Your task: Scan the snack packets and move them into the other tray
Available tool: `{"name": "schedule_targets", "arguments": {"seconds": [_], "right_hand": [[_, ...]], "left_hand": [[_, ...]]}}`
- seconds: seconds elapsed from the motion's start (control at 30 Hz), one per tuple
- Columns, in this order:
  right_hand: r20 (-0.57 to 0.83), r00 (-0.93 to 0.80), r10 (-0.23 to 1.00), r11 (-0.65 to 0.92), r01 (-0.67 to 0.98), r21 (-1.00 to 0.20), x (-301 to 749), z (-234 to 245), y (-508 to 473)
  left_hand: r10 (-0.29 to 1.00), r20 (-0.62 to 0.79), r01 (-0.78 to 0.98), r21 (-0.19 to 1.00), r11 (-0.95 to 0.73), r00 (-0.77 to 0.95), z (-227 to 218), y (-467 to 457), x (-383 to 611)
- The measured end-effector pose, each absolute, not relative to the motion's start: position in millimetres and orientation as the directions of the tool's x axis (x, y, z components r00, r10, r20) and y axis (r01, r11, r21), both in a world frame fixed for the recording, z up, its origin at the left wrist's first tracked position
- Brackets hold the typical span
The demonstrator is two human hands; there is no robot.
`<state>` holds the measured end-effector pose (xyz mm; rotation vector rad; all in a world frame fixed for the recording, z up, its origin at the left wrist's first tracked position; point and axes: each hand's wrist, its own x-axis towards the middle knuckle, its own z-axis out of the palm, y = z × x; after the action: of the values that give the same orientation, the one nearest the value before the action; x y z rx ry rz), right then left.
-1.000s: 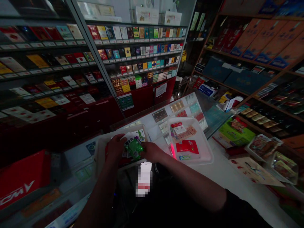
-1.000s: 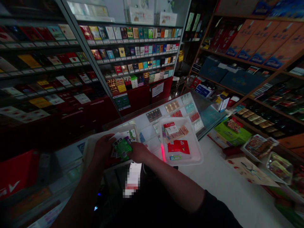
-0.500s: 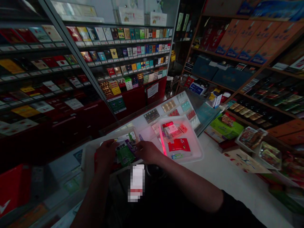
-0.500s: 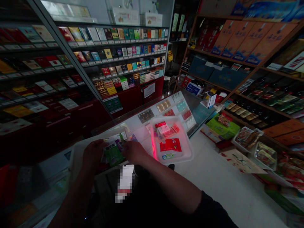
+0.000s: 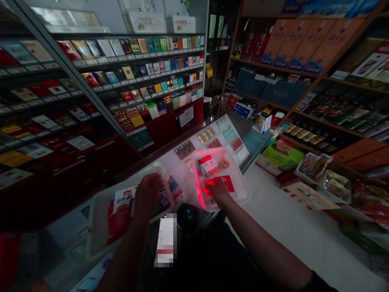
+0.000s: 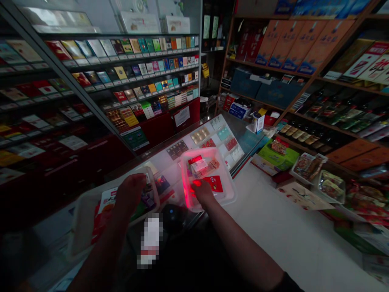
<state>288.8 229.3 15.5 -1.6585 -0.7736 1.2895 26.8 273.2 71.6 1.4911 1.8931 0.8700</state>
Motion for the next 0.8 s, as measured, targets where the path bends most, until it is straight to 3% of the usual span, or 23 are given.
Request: {"name": "schedule_targets", "arguments": {"seconds": [0.13, 0.3, 0.47, 0.67, 0.73, 0.8], "right_hand": [[-0.689, 0.194, 0.698, -0.549, -0.474, -0.689, 311.0, 6.9, 224.6], [-0.796, 0.122, 0.593, -0.557, -0.651, -0.515, 335.0, 1.1, 226.5], [-0.801, 0.152, 0.579, -0.543, -0.661, -0.518, 348.9, -0.3, 227.3], [-0.794, 0.299, 0.529, -0.565, -0.575, -0.593, 356.9, -5.5, 235.2], [-0.738, 0.37, 0.564, -0.572, -0.47, -0.672, 359.4, -12.8, 237.5], [-0.578, 0.455, 0.677, -0.522, -0.256, -0.814, 362.4, -21.2, 238.1]], "left_hand": [[0.997, -0.066, 0.583, 0.812, 0.029, 0.041, 83.7, 280.4, 82.0], [0.879, -0.125, 0.577, 0.795, -0.189, 0.46, 69.3, 294.0, 149.2], [0.749, -0.188, 0.6, 0.732, -0.324, 0.635, 35.5, 308.1, 202.0], [0.698, -0.301, 0.637, 0.717, -0.284, 0.65, -2.9, 322.8, 228.7], [0.682, -0.333, 0.654, 0.703, -0.28, 0.651, -7.8, 324.5, 229.8], [0.672, -0.348, 0.657, 0.701, -0.275, 0.653, -7.7, 324.5, 229.0]]}}
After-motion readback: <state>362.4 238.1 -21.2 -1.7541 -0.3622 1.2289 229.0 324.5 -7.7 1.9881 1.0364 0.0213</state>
